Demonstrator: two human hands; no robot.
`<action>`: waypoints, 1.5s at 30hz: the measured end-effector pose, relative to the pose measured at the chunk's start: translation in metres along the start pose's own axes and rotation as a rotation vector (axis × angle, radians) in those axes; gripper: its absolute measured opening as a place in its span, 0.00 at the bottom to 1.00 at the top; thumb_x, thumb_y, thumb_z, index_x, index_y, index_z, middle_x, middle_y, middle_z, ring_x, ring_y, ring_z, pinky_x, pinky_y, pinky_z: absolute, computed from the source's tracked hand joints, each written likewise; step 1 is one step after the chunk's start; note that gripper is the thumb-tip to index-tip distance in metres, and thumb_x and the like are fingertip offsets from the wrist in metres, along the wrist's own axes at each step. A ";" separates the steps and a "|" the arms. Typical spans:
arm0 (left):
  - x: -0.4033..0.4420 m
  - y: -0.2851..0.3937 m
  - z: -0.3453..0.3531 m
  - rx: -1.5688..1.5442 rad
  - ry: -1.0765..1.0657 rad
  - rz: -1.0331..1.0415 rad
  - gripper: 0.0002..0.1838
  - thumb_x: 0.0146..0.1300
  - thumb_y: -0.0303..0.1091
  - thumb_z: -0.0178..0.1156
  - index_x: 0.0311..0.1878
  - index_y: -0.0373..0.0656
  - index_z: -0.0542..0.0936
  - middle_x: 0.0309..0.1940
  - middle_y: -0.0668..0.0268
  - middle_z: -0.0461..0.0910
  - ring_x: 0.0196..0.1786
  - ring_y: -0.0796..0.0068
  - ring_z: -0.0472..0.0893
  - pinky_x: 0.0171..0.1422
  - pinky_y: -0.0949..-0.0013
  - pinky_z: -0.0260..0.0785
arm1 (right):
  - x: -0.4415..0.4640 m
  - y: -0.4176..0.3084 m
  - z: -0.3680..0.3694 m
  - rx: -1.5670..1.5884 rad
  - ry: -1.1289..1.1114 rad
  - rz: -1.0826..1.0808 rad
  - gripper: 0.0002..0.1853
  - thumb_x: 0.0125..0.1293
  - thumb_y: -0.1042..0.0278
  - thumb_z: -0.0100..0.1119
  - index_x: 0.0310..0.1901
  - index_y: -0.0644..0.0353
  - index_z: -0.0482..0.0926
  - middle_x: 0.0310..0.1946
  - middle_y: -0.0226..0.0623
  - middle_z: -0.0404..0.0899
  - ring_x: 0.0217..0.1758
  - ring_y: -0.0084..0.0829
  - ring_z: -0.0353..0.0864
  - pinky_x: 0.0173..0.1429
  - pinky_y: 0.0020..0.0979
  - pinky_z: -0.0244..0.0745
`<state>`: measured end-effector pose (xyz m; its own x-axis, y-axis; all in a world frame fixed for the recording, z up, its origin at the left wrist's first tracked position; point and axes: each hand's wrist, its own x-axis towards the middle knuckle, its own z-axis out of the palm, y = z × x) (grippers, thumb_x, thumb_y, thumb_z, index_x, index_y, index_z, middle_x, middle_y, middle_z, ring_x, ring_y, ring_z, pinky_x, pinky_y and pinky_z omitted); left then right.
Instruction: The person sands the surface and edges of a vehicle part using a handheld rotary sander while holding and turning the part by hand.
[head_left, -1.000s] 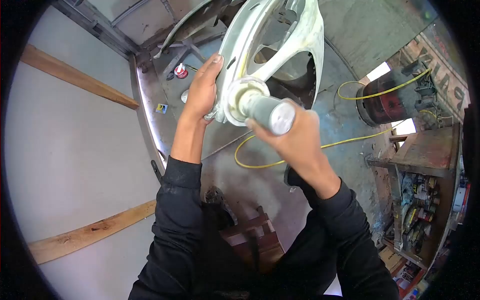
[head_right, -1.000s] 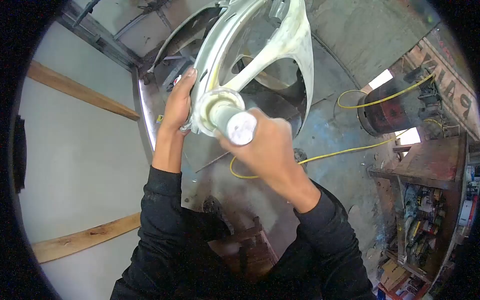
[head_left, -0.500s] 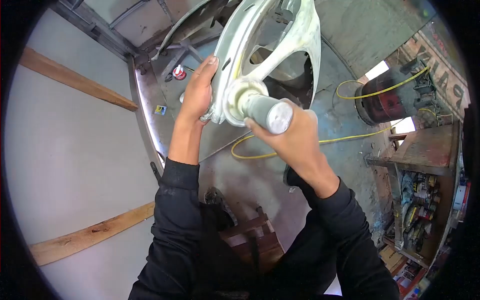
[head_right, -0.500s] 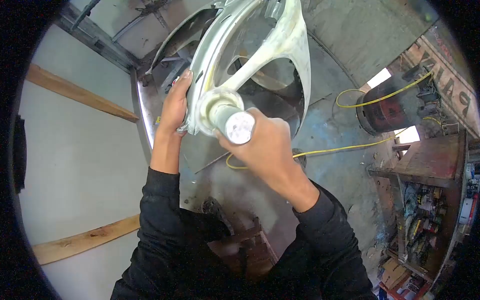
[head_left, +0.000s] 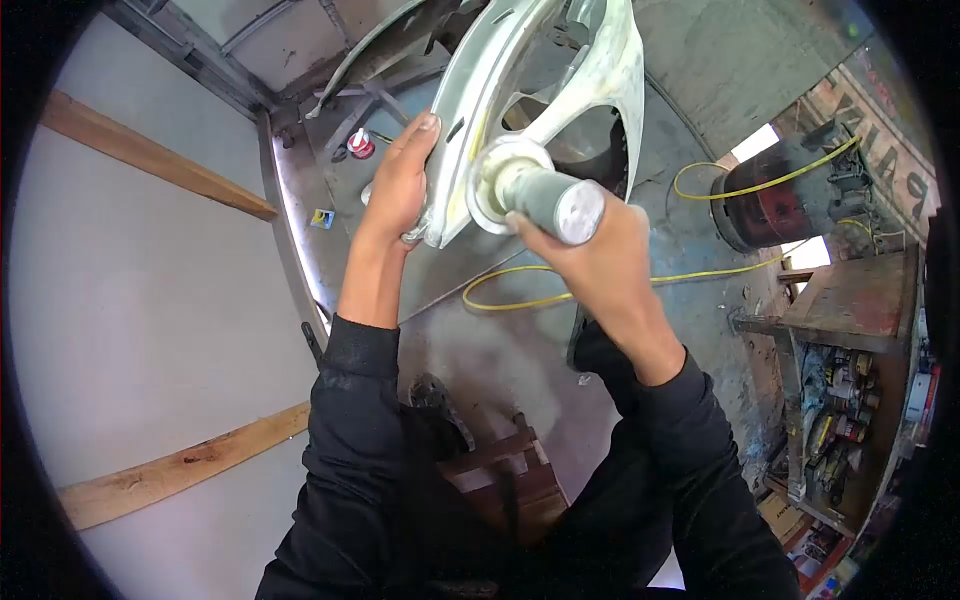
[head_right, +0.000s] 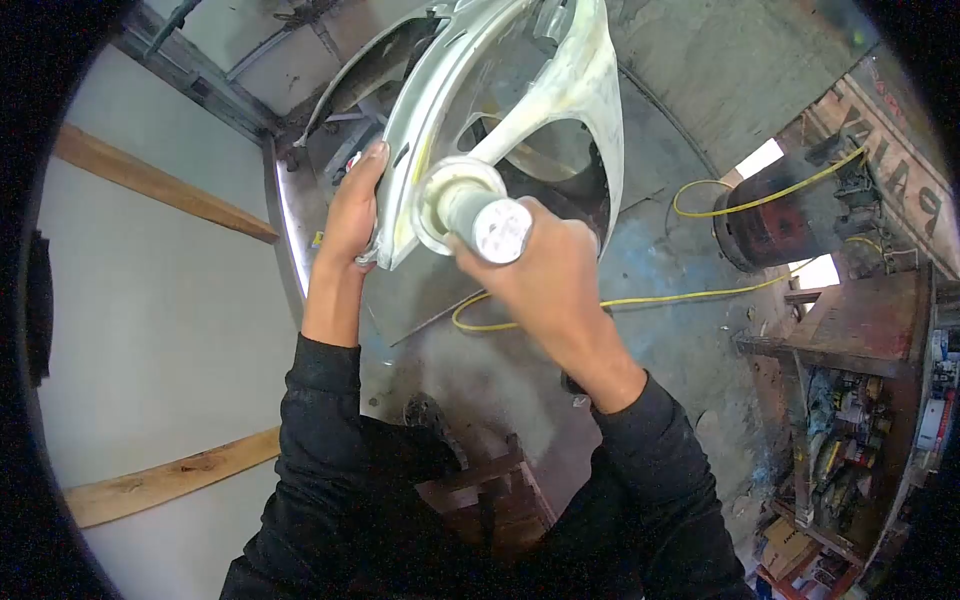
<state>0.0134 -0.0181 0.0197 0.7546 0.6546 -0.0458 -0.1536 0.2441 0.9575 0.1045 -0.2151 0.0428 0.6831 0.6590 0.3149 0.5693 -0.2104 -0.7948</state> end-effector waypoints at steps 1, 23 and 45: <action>0.002 -0.001 -0.002 0.000 -0.014 -0.002 0.25 0.84 0.46 0.50 0.71 0.37 0.76 0.58 0.63 0.84 0.54 0.78 0.84 0.61 0.72 0.76 | -0.004 -0.004 -0.001 -0.024 -0.048 0.020 0.23 0.56 0.55 0.83 0.41 0.67 0.86 0.32 0.48 0.89 0.37 0.41 0.92 0.41 0.37 0.84; -0.003 0.002 0.005 -0.038 -0.034 -0.028 0.23 0.84 0.44 0.51 0.69 0.38 0.78 0.57 0.66 0.84 0.55 0.79 0.83 0.61 0.73 0.75 | -0.023 -0.020 0.008 -0.028 -0.162 -0.073 0.22 0.56 0.56 0.84 0.41 0.66 0.87 0.31 0.46 0.88 0.35 0.42 0.93 0.40 0.35 0.83; -0.008 0.005 0.016 -0.050 0.004 0.000 0.25 0.84 0.45 0.52 0.71 0.37 0.77 0.59 0.65 0.83 0.57 0.77 0.82 0.64 0.71 0.74 | -0.007 -0.018 0.002 -0.025 -0.096 -0.049 0.21 0.56 0.59 0.84 0.43 0.66 0.88 0.34 0.47 0.90 0.37 0.37 0.94 0.41 0.33 0.84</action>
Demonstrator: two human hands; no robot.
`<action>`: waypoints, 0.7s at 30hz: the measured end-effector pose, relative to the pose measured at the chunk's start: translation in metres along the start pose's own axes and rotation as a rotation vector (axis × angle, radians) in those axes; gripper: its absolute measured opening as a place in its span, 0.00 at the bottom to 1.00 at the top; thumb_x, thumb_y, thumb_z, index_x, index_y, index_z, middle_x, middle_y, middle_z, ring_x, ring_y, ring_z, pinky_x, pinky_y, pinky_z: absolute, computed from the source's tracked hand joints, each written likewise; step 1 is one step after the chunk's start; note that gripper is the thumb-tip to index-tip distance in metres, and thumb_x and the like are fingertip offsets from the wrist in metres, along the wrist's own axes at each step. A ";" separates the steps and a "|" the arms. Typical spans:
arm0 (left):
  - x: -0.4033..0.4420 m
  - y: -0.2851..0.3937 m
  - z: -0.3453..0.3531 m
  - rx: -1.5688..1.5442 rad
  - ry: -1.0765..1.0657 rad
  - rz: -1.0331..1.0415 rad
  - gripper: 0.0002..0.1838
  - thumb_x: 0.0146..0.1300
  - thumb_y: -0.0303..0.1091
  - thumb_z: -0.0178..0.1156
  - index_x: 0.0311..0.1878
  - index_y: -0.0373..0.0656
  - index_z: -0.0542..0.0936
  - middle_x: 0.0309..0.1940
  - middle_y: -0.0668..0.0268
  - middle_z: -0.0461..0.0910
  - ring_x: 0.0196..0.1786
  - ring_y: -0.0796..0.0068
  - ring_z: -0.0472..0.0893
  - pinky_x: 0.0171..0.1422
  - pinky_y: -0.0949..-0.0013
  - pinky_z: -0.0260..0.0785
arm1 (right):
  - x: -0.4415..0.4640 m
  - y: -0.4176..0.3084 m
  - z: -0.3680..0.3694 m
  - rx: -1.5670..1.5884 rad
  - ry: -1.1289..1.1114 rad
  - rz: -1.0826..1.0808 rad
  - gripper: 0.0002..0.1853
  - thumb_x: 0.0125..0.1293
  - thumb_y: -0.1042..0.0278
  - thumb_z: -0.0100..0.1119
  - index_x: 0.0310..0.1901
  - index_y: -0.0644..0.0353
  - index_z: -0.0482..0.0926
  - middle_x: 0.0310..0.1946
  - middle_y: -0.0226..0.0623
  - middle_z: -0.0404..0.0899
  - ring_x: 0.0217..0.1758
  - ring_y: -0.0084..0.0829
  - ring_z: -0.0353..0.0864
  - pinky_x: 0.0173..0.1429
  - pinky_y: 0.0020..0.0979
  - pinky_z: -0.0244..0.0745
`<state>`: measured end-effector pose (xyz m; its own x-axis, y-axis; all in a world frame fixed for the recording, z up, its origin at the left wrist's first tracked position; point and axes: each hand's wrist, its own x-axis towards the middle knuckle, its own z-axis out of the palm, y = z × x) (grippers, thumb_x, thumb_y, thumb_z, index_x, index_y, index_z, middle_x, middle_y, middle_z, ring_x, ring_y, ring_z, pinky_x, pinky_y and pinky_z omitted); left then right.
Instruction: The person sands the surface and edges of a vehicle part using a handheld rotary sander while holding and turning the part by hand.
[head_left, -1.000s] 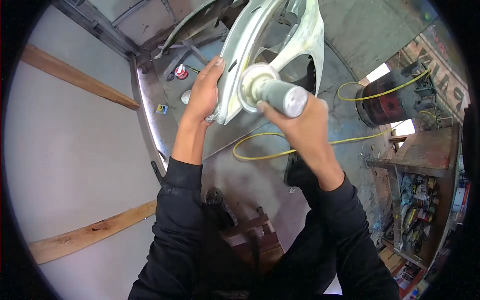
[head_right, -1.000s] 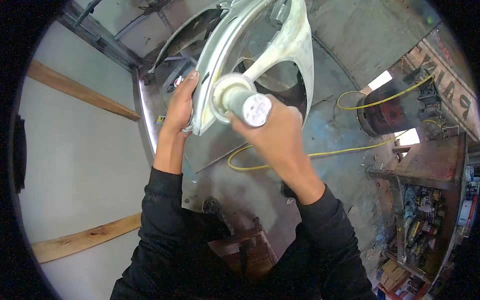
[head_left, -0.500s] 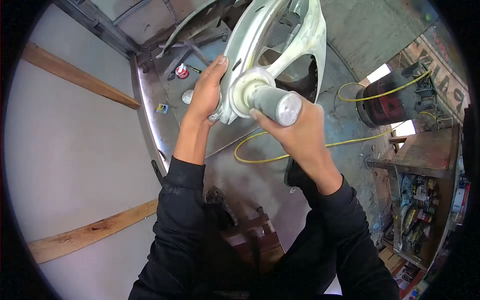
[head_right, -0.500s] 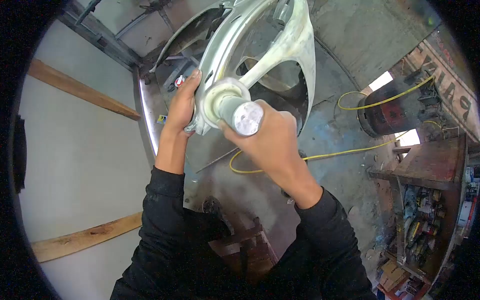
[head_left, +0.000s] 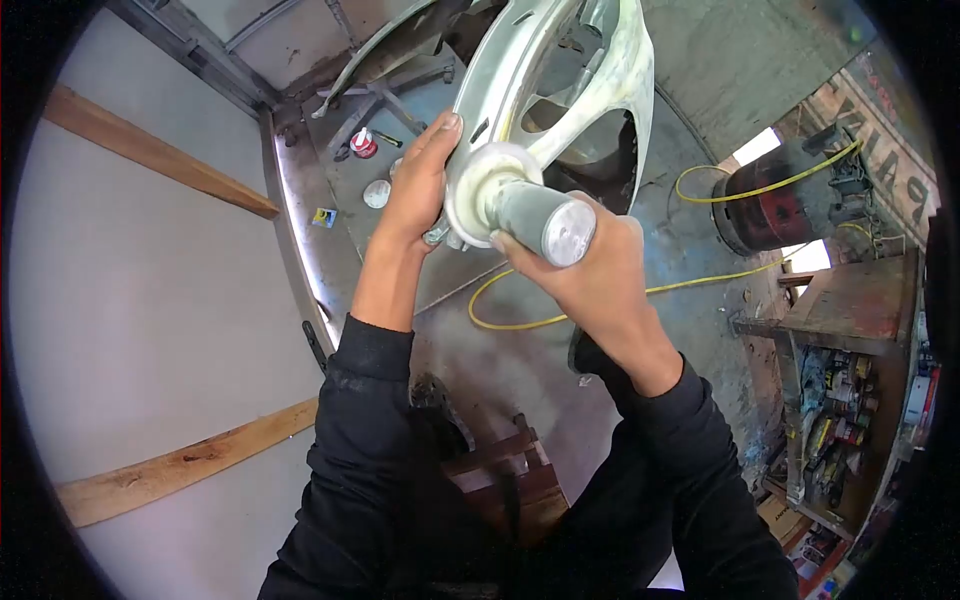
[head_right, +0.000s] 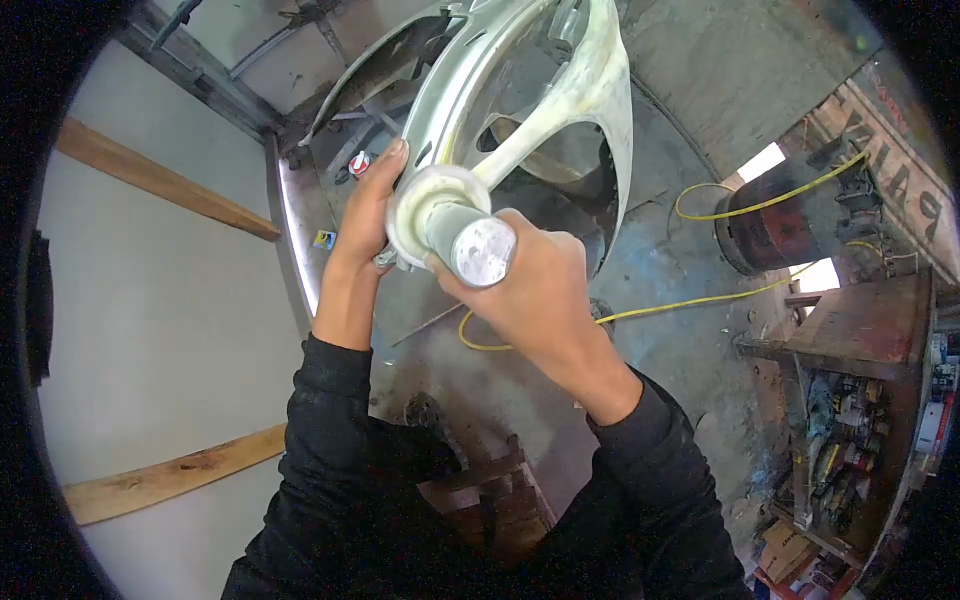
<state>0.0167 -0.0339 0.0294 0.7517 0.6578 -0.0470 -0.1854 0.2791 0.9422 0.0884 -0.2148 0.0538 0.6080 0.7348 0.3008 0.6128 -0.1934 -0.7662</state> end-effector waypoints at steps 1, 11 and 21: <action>0.000 0.000 0.001 -0.016 0.008 -0.012 0.24 0.84 0.45 0.52 0.71 0.37 0.77 0.59 0.65 0.83 0.57 0.77 0.82 0.64 0.71 0.74 | 0.001 0.000 0.000 0.028 0.015 0.000 0.21 0.56 0.59 0.85 0.43 0.66 0.88 0.34 0.47 0.90 0.37 0.37 0.94 0.41 0.33 0.84; 0.014 -0.008 -0.016 -0.025 -0.062 -0.036 0.24 0.83 0.44 0.51 0.71 0.37 0.77 0.57 0.64 0.84 0.52 0.78 0.84 0.59 0.73 0.76 | -0.019 -0.001 0.008 -0.014 -0.071 -0.052 0.21 0.56 0.59 0.84 0.41 0.66 0.86 0.32 0.45 0.89 0.34 0.36 0.93 0.40 0.33 0.84; 0.011 -0.006 -0.012 -0.043 -0.052 -0.013 0.25 0.83 0.45 0.51 0.71 0.37 0.77 0.60 0.65 0.83 0.56 0.78 0.83 0.63 0.73 0.74 | -0.012 0.001 0.005 -0.027 -0.041 -0.041 0.21 0.56 0.59 0.85 0.43 0.66 0.87 0.32 0.45 0.90 0.35 0.37 0.93 0.39 0.33 0.83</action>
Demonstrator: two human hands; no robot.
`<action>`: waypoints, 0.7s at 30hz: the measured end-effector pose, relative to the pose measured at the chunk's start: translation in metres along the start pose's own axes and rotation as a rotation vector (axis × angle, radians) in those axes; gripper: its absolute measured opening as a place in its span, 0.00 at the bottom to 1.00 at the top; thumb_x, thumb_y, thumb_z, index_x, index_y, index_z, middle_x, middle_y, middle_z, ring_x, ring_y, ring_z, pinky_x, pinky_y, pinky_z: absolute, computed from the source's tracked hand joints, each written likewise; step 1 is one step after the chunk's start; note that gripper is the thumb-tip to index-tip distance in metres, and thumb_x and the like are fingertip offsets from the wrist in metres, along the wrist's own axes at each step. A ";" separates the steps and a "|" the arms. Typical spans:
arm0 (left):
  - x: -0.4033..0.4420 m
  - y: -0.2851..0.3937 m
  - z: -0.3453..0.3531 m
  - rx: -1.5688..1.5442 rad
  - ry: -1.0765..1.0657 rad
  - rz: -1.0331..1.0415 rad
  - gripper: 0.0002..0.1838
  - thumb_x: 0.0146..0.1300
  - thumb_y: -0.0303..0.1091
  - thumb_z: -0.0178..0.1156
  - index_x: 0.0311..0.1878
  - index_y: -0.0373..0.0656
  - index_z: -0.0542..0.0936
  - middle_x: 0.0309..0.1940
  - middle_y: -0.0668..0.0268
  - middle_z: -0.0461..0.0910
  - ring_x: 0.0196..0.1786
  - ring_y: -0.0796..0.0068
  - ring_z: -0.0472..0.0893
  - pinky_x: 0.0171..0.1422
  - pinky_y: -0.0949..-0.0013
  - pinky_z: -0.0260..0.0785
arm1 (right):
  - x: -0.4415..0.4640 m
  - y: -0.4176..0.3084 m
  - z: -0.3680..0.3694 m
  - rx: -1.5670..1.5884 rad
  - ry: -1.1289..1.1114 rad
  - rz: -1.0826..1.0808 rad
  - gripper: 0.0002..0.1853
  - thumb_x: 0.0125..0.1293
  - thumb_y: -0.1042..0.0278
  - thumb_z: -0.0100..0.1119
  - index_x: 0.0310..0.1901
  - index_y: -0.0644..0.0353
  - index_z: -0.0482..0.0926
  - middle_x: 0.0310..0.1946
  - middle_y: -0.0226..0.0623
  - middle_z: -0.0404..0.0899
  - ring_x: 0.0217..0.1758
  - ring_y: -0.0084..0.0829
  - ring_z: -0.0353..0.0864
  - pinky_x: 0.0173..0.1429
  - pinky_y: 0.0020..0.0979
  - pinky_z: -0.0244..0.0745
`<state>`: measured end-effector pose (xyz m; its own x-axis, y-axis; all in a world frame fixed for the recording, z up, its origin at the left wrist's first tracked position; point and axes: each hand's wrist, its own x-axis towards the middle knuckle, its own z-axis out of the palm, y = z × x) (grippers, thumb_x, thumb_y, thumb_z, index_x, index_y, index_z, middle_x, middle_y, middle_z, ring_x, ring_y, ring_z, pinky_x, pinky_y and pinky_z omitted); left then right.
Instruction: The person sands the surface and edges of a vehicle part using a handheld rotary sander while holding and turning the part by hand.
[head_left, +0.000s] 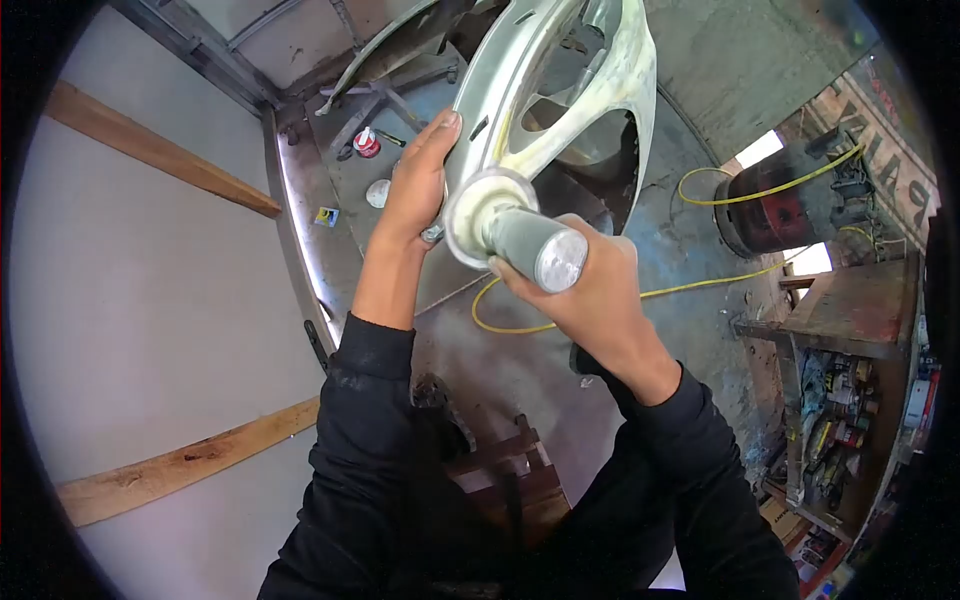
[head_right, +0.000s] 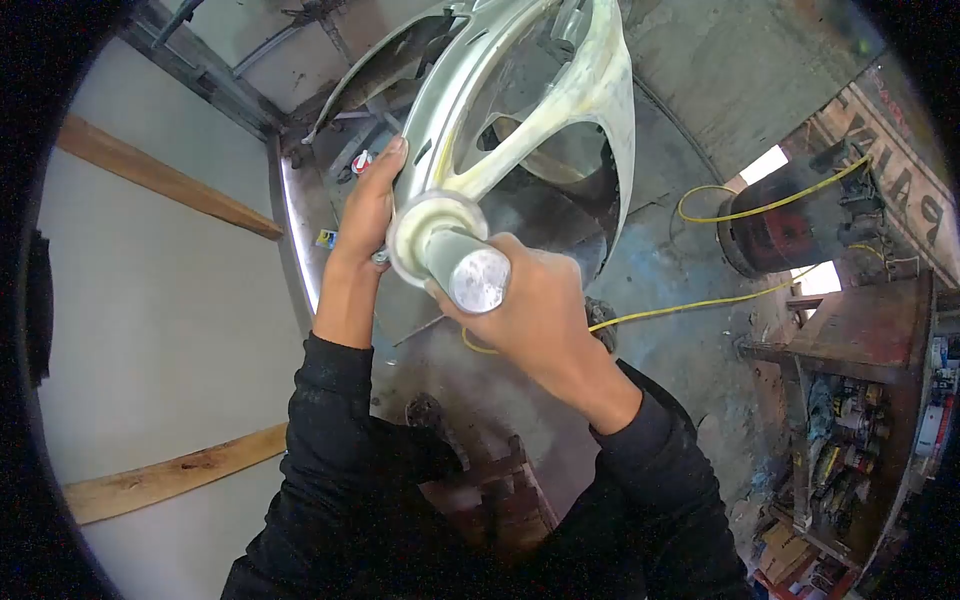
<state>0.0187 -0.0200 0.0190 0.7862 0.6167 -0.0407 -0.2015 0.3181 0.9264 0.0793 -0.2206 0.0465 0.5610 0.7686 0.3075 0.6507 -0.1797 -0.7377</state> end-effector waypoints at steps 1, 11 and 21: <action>0.000 0.001 -0.004 0.011 -0.011 -0.007 0.25 0.83 0.45 0.51 0.71 0.37 0.77 0.60 0.65 0.83 0.56 0.79 0.83 0.62 0.73 0.74 | -0.003 0.001 0.001 -0.001 -0.006 -0.003 0.21 0.56 0.59 0.85 0.43 0.66 0.87 0.32 0.45 0.90 0.35 0.37 0.93 0.39 0.33 0.83; -0.001 -0.001 -0.002 -0.017 0.009 -0.002 0.24 0.83 0.44 0.52 0.70 0.37 0.78 0.57 0.65 0.84 0.54 0.78 0.83 0.61 0.72 0.75 | 0.010 -0.001 -0.002 -0.005 0.001 0.055 0.22 0.56 0.58 0.85 0.42 0.67 0.87 0.32 0.45 0.90 0.35 0.36 0.93 0.40 0.34 0.83; -0.004 0.000 0.004 -0.045 0.003 0.003 0.23 0.84 0.43 0.51 0.71 0.37 0.77 0.59 0.64 0.84 0.56 0.78 0.82 0.63 0.71 0.74 | 0.012 -0.003 -0.004 0.033 0.026 0.046 0.22 0.56 0.58 0.84 0.42 0.67 0.87 0.32 0.46 0.90 0.35 0.37 0.93 0.40 0.33 0.83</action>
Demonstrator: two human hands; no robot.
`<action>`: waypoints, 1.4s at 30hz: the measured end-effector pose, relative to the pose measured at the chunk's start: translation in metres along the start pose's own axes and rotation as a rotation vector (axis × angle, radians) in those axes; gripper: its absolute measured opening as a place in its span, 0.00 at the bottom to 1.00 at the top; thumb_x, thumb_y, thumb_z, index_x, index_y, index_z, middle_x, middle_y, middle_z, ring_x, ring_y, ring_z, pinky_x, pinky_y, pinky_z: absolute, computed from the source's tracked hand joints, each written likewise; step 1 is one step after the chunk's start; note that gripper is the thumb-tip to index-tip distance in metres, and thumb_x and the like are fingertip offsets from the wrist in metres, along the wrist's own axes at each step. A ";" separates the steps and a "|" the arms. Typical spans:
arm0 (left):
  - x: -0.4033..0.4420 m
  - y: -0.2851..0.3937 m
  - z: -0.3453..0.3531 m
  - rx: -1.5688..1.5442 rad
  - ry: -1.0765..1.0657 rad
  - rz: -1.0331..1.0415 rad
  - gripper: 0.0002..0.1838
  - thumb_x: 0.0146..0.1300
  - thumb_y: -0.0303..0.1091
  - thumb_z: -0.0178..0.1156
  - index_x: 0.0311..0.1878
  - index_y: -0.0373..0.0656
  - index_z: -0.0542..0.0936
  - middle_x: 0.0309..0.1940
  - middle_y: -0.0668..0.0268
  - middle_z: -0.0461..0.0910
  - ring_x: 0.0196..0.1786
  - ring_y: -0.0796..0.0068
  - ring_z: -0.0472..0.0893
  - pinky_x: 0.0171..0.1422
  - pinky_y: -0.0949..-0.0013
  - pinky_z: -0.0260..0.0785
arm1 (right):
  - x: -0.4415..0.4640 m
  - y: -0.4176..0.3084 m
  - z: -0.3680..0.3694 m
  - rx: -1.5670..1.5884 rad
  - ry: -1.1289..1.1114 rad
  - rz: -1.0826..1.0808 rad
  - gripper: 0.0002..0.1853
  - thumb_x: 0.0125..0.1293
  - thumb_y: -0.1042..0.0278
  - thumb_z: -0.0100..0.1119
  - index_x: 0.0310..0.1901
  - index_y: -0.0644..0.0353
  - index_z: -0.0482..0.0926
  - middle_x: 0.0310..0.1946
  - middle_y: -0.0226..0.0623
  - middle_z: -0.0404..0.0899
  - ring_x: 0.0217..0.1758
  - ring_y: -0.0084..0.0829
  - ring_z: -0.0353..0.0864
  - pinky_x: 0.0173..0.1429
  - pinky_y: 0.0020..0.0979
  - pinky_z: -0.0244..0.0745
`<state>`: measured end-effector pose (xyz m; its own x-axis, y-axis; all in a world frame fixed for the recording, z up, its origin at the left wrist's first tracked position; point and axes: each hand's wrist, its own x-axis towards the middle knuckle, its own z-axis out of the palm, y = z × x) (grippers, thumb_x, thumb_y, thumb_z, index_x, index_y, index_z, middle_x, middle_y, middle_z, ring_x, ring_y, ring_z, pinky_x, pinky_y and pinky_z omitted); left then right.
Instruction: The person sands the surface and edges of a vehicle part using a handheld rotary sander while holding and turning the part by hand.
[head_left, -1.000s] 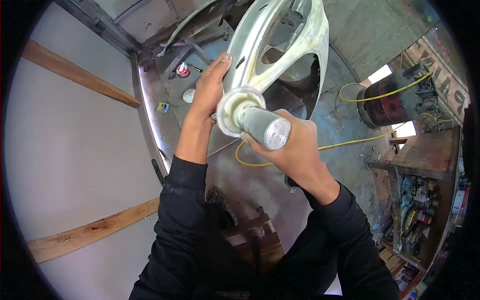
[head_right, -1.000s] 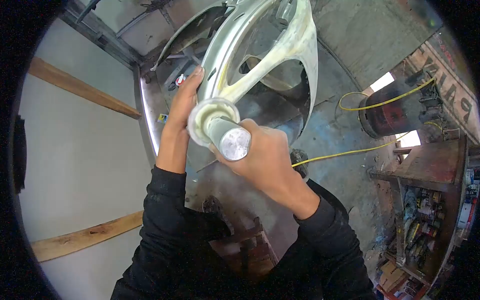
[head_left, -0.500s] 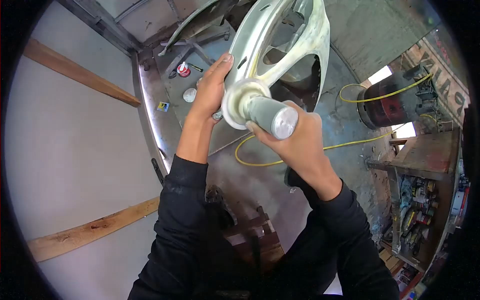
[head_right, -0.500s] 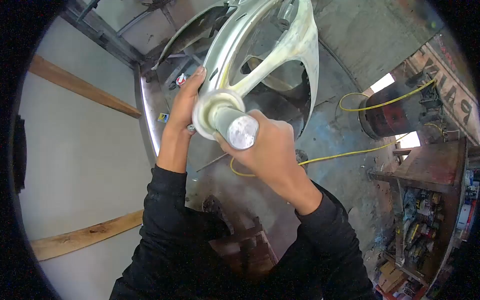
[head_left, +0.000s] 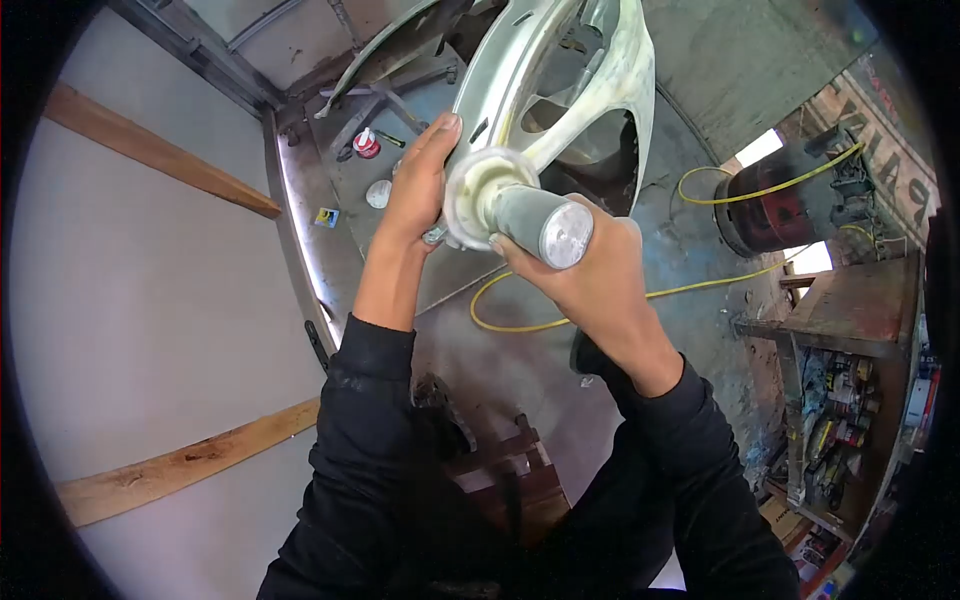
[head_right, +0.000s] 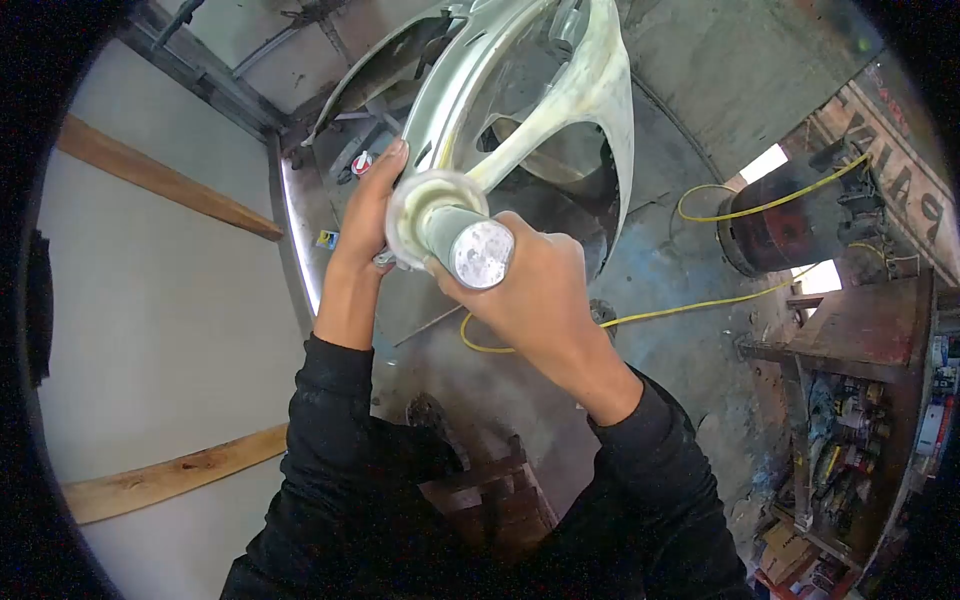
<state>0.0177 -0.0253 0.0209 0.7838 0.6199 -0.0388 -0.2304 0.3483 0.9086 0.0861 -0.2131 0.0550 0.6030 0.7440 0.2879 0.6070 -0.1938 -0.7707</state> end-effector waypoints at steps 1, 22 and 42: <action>0.000 0.002 0.001 0.016 0.014 0.006 0.23 0.84 0.43 0.51 0.71 0.37 0.77 0.59 0.64 0.84 0.57 0.78 0.82 0.64 0.71 0.74 | -0.002 0.002 0.000 -0.012 -0.009 0.005 0.22 0.56 0.58 0.84 0.42 0.67 0.87 0.32 0.46 0.90 0.36 0.37 0.93 0.40 0.33 0.84; -0.003 0.002 0.003 -0.028 0.014 -0.032 0.22 0.84 0.45 0.52 0.68 0.38 0.79 0.55 0.67 0.84 0.53 0.80 0.82 0.59 0.73 0.74 | -0.003 -0.001 0.001 -0.006 -0.027 0.032 0.22 0.57 0.59 0.84 0.43 0.67 0.88 0.34 0.45 0.91 0.37 0.33 0.93 0.42 0.32 0.84; 0.000 0.004 -0.006 0.004 0.015 -0.071 0.22 0.83 0.46 0.55 0.64 0.38 0.81 0.51 0.66 0.86 0.48 0.80 0.85 0.55 0.73 0.77 | 0.000 0.016 0.000 0.147 0.101 0.092 0.23 0.56 0.56 0.83 0.42 0.67 0.87 0.33 0.47 0.90 0.37 0.39 0.93 0.42 0.36 0.84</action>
<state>0.0132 -0.0194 0.0223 0.7892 0.6042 -0.1099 -0.1716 0.3889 0.9052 0.0959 -0.2162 0.0433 0.7056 0.6582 0.2624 0.4694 -0.1568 -0.8690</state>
